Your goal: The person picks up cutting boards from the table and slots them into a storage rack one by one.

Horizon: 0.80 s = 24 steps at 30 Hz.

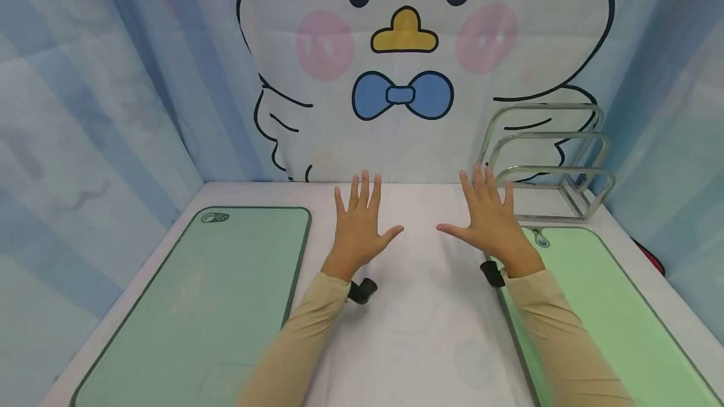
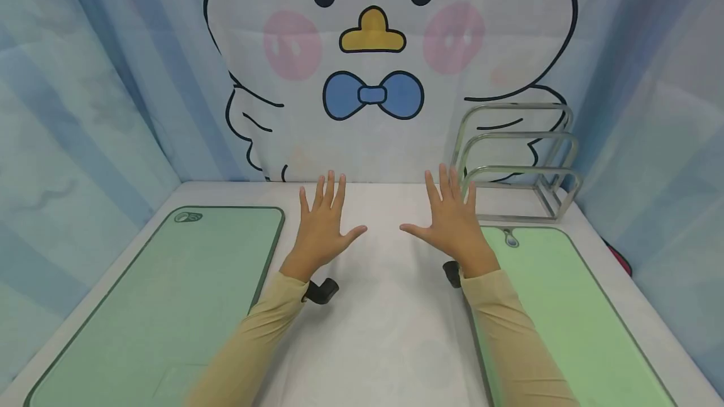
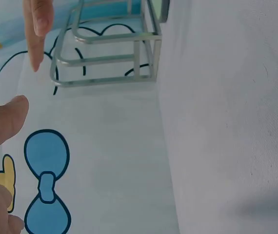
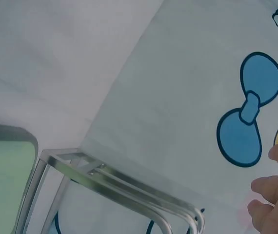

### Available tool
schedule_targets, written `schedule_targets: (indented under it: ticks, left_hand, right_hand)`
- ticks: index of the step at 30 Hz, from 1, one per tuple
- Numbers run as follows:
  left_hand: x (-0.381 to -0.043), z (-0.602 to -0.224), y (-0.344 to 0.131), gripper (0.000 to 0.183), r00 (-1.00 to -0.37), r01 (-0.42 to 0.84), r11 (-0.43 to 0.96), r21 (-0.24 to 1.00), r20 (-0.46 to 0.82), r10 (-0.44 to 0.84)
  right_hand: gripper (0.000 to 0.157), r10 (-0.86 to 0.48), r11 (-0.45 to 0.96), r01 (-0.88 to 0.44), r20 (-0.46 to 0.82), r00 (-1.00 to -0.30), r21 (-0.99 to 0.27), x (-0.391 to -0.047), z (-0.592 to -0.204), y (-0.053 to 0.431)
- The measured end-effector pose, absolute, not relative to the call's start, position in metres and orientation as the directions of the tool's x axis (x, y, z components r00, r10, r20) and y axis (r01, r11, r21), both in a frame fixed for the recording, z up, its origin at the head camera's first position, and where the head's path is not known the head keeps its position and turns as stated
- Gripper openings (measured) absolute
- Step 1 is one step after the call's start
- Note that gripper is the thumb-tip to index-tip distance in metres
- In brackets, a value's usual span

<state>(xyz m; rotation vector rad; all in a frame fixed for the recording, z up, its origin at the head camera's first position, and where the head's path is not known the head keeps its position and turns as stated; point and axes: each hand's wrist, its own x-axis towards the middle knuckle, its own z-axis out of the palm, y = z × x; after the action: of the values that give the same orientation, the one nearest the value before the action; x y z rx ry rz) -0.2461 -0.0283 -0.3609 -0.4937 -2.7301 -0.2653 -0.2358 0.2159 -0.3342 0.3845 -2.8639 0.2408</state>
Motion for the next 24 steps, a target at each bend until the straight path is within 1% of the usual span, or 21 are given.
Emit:
schedule_targets:
  ticks: [5, 11, 17, 24]
  left_hand:
    - [-0.248, -0.359, -0.018, 0.099, -0.881, 0.372, 0.923, 0.102, 0.353, 0.315]
    - [-0.250, -0.357, -0.002, 0.098, -0.870, 0.404, 0.907, 0.120, 0.358, 0.340]
    - [-0.257, -0.357, 0.014, 0.098, -0.863, 0.415, 0.906, 0.088, 0.353, 0.361]
    - [-0.266, -0.355, 0.030, 0.098, -0.843, 0.448, 0.892, 0.061, 0.360, 0.399]
  right_hand:
    - [0.109, -0.227, 0.954, -0.270, 0.269, -0.936, -0.133, -0.233, -0.333, 0.226]
    - [0.108, -0.213, 0.952, -0.269, 0.313, -0.926, -0.149, -0.232, -0.334, 0.242]
    - [0.109, -0.200, 0.955, -0.261, 0.344, -0.918, -0.142, -0.233, -0.331, 0.265]
    - [0.109, -0.162, 0.965, -0.222, 0.343, -0.925, -0.142, -0.234, -0.321, 0.292]
